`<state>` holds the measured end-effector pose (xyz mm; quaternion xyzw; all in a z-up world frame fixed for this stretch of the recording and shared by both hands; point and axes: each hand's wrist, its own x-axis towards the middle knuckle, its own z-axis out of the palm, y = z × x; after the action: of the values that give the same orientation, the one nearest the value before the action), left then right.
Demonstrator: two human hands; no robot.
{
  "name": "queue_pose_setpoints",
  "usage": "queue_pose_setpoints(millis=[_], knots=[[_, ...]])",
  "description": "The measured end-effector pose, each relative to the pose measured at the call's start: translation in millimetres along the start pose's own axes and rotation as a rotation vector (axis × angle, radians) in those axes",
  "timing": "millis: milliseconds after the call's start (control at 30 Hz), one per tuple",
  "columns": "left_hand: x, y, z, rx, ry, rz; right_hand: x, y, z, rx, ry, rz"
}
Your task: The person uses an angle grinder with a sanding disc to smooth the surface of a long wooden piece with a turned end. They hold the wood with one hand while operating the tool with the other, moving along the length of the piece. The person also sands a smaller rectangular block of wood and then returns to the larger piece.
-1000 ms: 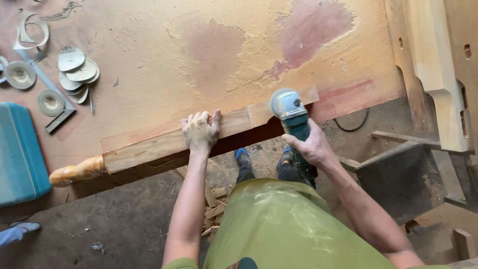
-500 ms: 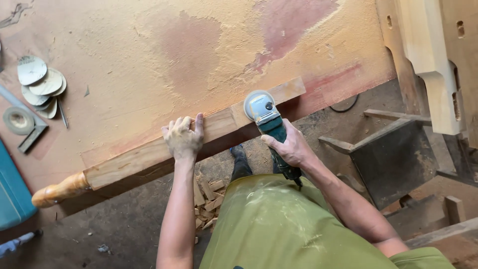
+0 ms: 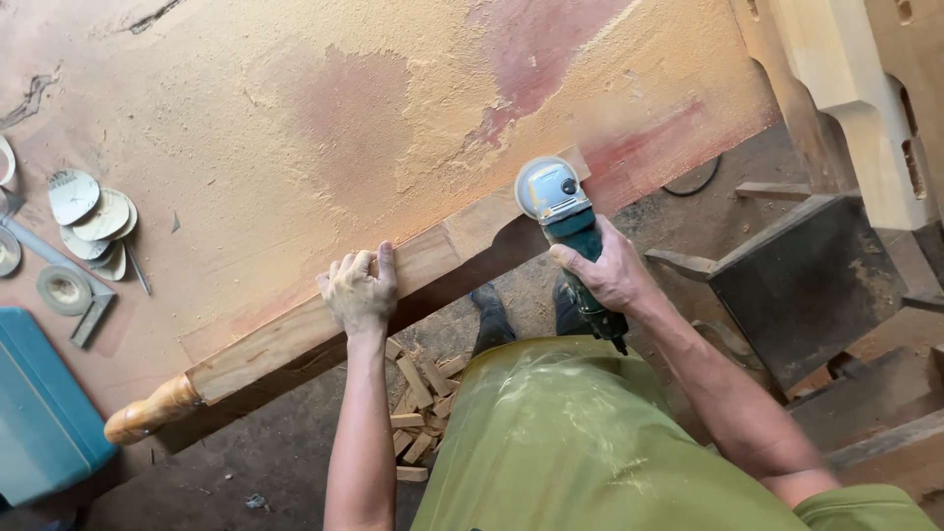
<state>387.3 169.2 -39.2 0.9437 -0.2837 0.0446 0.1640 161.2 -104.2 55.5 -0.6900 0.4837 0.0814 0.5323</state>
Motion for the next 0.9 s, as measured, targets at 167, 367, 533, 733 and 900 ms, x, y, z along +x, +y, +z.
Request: queue_pose_setpoints(millis=[167, 367, 533, 733, 900], knots=[[0, -1, 2, -0.021, 0.006, 0.008, 0, 4, -13, 0.025, 0.035, -0.005], [1, -1, 0, -0.025, 0.002, 0.018, 5, 9, -26, 0.059, 0.077, -0.030], [2, 0, -1, -0.032, 0.008, 0.013, 6, 14, -36, 0.090, 0.133, -0.059], [1, -1, -1, -0.021, -0.016, 0.007, 6, 22, -38, 0.081, 0.187, -0.064], [0, -2, 1, -0.016, -0.041, -0.013, -2, 15, -27, 0.078, 0.123, -0.041]])
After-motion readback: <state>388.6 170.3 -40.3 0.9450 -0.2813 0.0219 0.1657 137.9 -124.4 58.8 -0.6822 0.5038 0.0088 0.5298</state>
